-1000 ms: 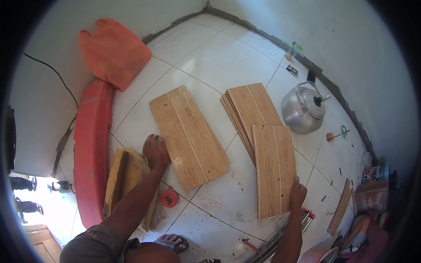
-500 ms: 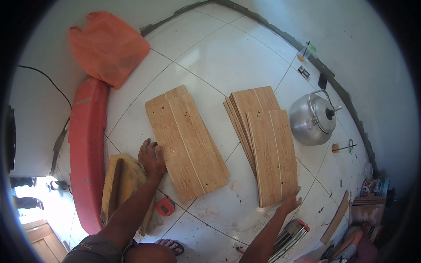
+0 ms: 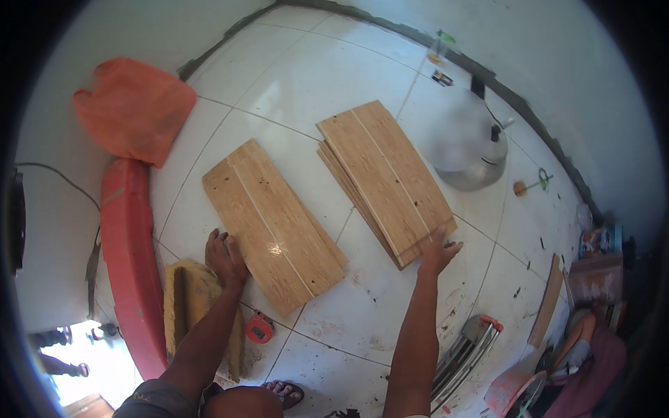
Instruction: Measure, score, and cut floor tiles using a manual tile cutter.
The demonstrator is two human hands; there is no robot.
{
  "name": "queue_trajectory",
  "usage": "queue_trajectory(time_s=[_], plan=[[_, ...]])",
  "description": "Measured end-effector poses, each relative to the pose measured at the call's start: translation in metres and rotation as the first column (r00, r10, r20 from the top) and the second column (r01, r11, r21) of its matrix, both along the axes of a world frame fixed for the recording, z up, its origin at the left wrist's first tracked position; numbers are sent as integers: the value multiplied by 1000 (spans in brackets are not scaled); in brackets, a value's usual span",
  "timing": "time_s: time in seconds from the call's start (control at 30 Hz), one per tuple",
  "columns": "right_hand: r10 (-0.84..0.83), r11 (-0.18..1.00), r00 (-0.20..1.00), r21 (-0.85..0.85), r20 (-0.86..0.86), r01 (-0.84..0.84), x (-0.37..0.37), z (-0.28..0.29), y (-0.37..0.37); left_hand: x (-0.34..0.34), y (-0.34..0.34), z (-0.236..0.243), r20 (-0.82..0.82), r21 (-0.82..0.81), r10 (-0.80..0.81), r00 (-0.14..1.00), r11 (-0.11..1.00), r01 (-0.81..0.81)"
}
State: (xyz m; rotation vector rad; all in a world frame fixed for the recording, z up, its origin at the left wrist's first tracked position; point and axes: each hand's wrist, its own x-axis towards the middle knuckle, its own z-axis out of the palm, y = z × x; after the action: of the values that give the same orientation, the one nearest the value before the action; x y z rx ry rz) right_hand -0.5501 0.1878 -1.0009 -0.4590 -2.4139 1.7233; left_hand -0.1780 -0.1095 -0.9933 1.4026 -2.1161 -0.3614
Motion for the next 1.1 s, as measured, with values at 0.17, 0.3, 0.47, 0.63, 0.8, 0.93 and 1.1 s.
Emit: queue_trajectory(time_s=[0.17, 0.3, 0.47, 0.63, 0.8, 0.93, 1.1], plan=[[450, 854, 892, 275, 37, -442, 128, 7, 108, 13, -16, -40, -14, -193, -50, 999, 980, 46], [637, 330, 511, 394, 577, -858, 232, 134, 188, 36, -53, -73, 423, -427, -421, 802, 688, 586], [400, 396, 759, 650, 513, -648, 341, 228, 323, 22, -122, -113, 72, -406, -762, 643, 567, 717], [-297, 678, 948, 724, 112, 127, 554, 305, 449, 10, -35, -48, 474, -253, -137, 870, 925, 283], [-815, 335, 576, 862, 63, 380, 847, 265, 508, -123, 56, -4, 404, -243, -499, 767, 749, 616], [-984, -8, -171, 944, 51, 329, 1094, 277, 499, -155, 187, 49, 343, -225, -701, 625, 585, 779], [-711, -190, -702, 951, 39, 245, 1287, 335, 514, -145, 317, 122, 305, -238, -842, 444, 384, 892]])
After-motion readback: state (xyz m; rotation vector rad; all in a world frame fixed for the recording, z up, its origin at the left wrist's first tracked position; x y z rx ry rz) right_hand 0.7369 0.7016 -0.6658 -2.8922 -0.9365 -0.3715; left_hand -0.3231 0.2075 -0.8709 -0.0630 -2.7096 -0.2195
